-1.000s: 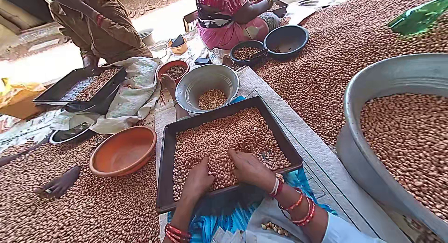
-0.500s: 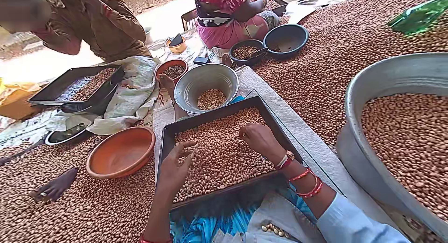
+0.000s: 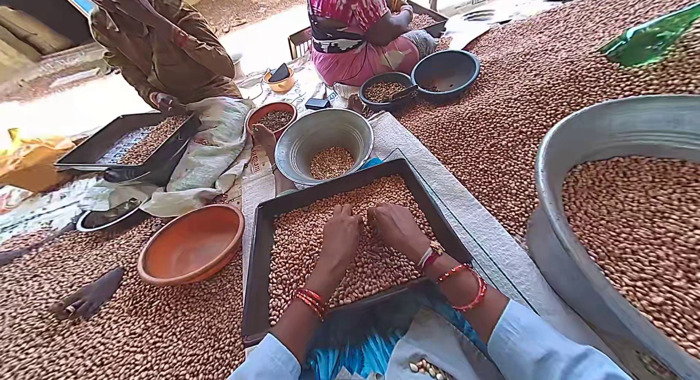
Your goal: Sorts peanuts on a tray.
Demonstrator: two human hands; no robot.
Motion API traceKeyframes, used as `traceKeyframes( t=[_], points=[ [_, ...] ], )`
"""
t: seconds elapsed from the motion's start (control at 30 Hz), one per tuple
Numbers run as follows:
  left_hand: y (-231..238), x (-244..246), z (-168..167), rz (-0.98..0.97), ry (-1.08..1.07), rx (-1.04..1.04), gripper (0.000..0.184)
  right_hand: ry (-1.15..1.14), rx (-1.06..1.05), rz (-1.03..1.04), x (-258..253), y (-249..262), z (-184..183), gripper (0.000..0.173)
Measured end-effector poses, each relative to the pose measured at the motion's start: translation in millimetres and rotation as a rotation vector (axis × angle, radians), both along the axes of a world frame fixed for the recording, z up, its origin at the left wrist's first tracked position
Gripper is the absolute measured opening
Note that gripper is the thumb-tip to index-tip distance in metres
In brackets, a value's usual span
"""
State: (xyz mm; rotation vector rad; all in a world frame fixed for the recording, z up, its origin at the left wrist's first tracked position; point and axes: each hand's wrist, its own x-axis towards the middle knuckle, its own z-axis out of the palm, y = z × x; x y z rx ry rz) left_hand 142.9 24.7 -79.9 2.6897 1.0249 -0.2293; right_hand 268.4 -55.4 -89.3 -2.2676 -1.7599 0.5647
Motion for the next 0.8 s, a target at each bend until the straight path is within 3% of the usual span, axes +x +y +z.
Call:
traceKeyframes(
  t=[0.2,0.3,0.4,0.5,0.57,0.67,0.8],
  points=[
    [-0.8,6.4,-5.2,0.006,0.042,-0.007,0.029,0.028,-0.028,-0.049,2.5,-1.0,-5.2,0.027],
    [3.7,-1.8,-5.7,0.003,-0.04,-0.091,0.028,0.053,-0.069,-0.071,3.2,0.2,-3.2,0.027],
    [15.1,-21.4,-8.0,0.08,-0.385,-0.29,0.02,0.071,-0.082,-0.094,5.0,-1.7,-3.9,0.029],
    [24.1,-47.8,-5.0,0.261,-0.851,-0.769,0.009,0.083,-0.073,-0.103,7.1,-4.8,-5.3,0.029],
    [28.1,-67.9,-8.1,0.313,-1.057,-0.959,0.019,0.077,-0.064,-0.102,8.1,-5.3,-6.9,0.028],
    [27.5,-91.6,-3.1,0.385,-1.039,-0.919,0.02,0.067,-0.072,-0.102,8.2,-5.1,-6.8,0.028],
    [26.1,-110.7,0.9,0.466,-0.83,-0.68,0.009,0.048,-0.096,-0.102,7.3,-5.7,-3.6,0.028]
  ],
)
